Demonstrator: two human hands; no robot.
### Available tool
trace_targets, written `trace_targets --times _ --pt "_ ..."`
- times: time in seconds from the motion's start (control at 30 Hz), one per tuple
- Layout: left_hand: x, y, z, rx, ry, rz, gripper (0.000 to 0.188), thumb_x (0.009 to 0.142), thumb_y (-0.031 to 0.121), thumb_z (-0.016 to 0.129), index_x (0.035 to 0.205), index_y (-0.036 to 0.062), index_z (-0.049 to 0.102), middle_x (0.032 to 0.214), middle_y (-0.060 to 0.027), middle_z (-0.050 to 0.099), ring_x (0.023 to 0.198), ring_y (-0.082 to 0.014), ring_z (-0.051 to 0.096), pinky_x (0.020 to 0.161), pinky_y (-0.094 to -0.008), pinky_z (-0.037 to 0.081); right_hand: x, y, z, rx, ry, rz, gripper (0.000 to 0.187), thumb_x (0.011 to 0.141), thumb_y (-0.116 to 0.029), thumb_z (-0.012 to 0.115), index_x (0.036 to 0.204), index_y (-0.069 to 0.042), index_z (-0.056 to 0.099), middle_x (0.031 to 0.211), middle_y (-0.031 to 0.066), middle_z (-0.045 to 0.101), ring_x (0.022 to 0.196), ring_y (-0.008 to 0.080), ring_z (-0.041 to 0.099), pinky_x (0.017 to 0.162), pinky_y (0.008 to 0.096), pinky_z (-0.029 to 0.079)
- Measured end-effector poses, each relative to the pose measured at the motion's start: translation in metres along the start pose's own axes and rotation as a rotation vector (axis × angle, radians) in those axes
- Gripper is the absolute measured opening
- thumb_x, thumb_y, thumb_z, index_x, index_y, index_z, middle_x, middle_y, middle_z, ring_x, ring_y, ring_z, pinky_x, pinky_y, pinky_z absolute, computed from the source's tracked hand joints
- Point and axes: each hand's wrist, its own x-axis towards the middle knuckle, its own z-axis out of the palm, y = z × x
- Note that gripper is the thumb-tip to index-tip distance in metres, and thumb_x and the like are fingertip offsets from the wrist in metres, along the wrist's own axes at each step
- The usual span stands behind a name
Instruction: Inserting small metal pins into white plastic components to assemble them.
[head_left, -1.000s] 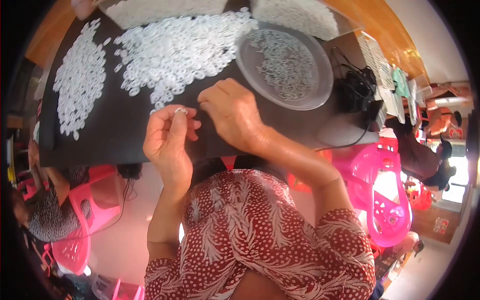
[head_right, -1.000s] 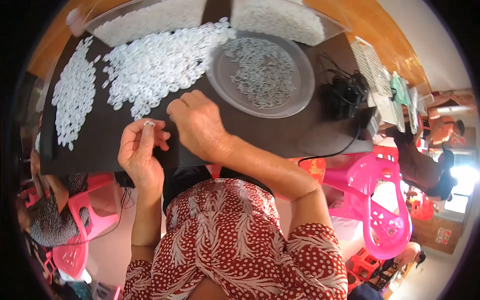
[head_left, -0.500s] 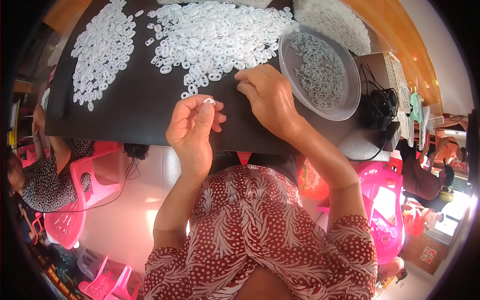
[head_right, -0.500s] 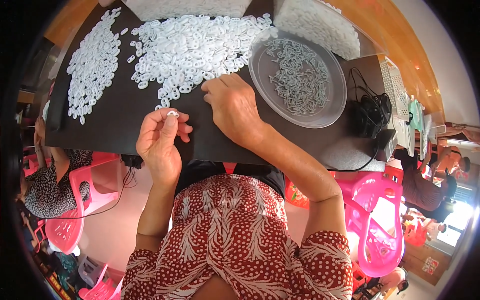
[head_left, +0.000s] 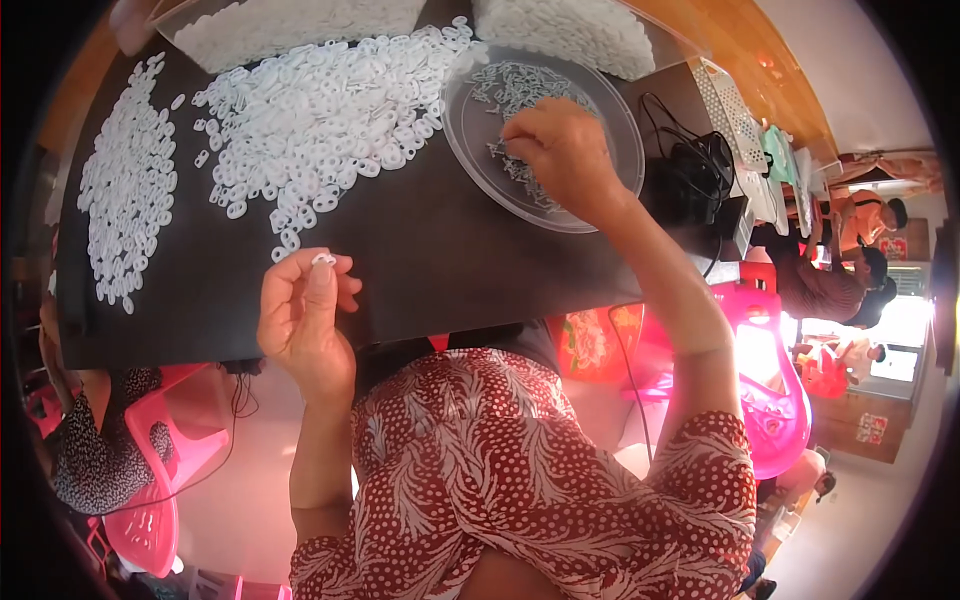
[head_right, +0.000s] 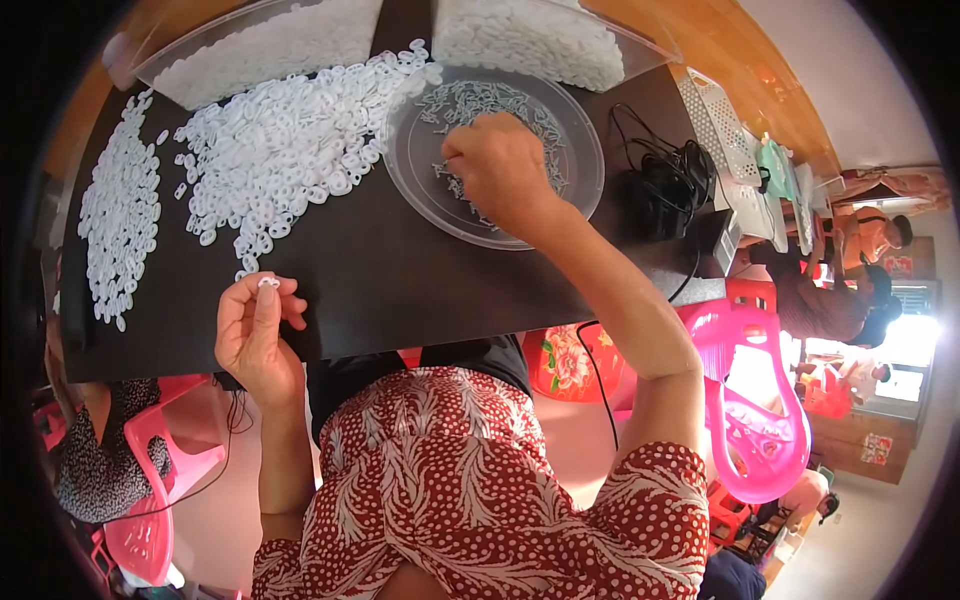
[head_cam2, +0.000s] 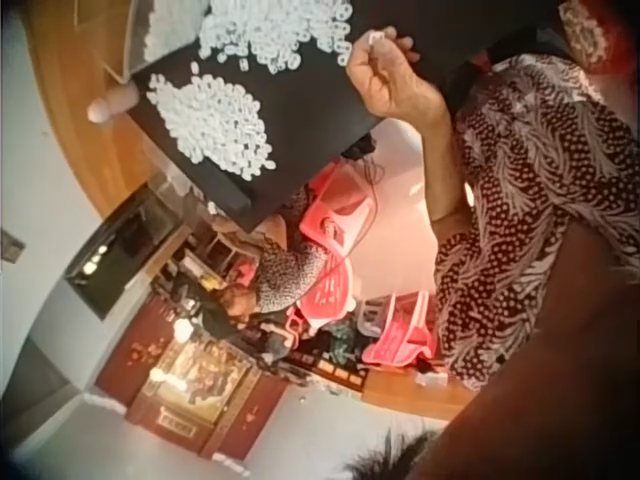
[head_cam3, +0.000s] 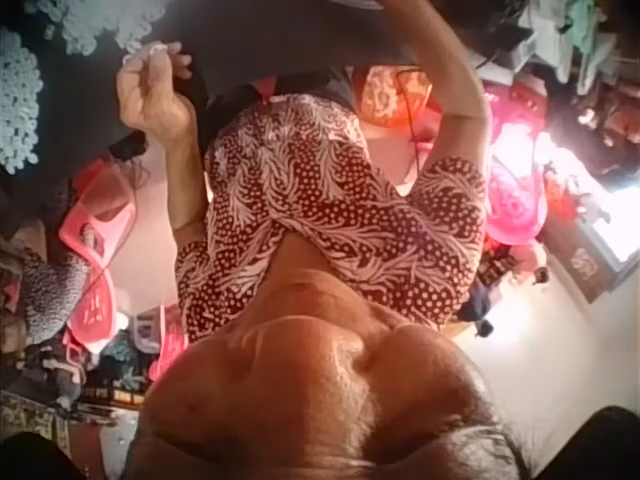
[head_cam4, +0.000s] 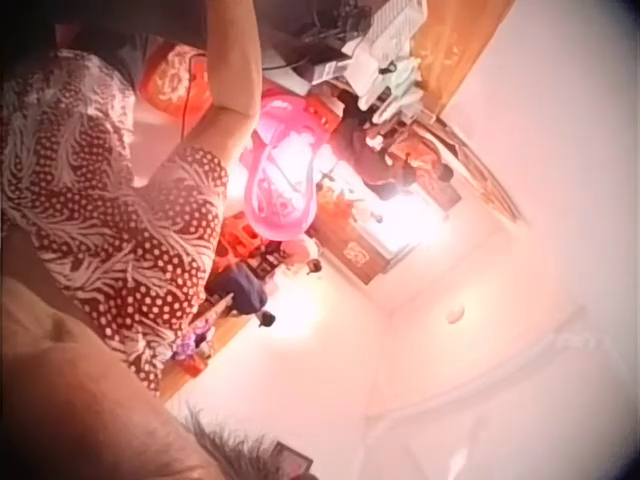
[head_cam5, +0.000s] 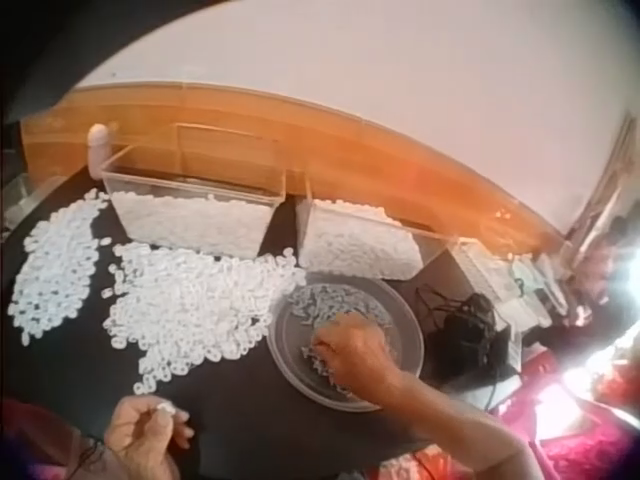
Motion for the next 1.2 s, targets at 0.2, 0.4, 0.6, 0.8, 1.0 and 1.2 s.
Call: trace_targets --times 0.2,0.4,0.6,0.8,1.0,1.2 --pt "-0.001 -0.001 0.001 0.037 0.005 0.030 0.012 0.090 0.009 0.059 0.095 -0.0021 0.057 0.084 -0.0117 0.064 0.063 -0.0144 0.058 0.053 -0.0224 0.044 0.011 0.003 0.014 -0.094 -0.068 -0.095 0.006 0.070 -0.009 0.067 0.071 -0.009 0.062 0.075 0.0092 0.058 0.080 0.0309 0.057 0.067 0.0405 0.046" --pt "-0.001 -0.001 0.000 0.044 0.008 0.029 0.013 0.090 0.009 0.059 0.095 -0.0025 0.057 0.084 -0.0121 0.064 0.063 -0.0146 0.058 0.053 -0.0223 0.045 0.012 0.011 0.010 -0.069 -0.013 -0.101 0.004 0.071 -0.008 0.066 0.070 -0.009 0.062 0.077 0.0093 0.058 0.081 0.0310 0.056 0.069 0.0402 0.047" --pt "-0.001 -0.001 0.001 0.042 0.008 0.019 0.013 0.090 0.009 0.059 0.096 -0.0023 0.057 0.084 -0.0124 0.064 0.063 -0.0147 0.058 0.053 -0.0223 0.045 0.012 0.007 0.017 -0.150 -0.094 -0.198 0.003 0.070 -0.008 0.066 0.070 -0.007 0.063 0.077 0.0094 0.059 0.081 0.0304 0.057 0.070 0.0391 0.048" --pt "-0.001 -0.001 -0.001 0.030 0.004 0.001 0.013 0.090 0.009 0.059 0.096 -0.0019 0.057 0.085 -0.0124 0.064 0.064 -0.0146 0.059 0.054 -0.0224 0.045 0.025 0.002 0.009 -0.123 -0.333 -0.179 0.004 0.071 -0.007 0.060 0.070 -0.004 0.062 0.073 0.0148 0.062 0.078 0.0347 0.059 0.068 0.0436 0.048" --pt "-0.001 -0.001 -0.001 0.013 -0.005 0.009 0.013 0.090 0.009 0.059 0.096 -0.0018 0.057 0.085 -0.0120 0.064 0.064 -0.0143 0.059 0.055 -0.0223 0.045 0.018 0.008 0.009 0.015 -0.292 -0.114 0.005 0.073 -0.008 0.060 0.070 -0.005 0.057 0.070 0.0110 0.059 0.072 0.0312 0.058 0.065 0.0410 0.046" --pt "-0.002 -0.003 0.000 0.030 -0.006 0.032 0.012 0.090 0.009 0.058 0.096 -0.0016 0.057 0.084 -0.0111 0.064 0.064 -0.0134 0.058 0.054 -0.0226 0.045 0.014 -0.003 -0.011 0.239 -0.229 -0.042 0.007 0.073 -0.008 0.061 0.072 -0.002 0.056 0.068 0.0115 0.060 0.067 0.0307 0.059 0.062 0.0384 0.048"
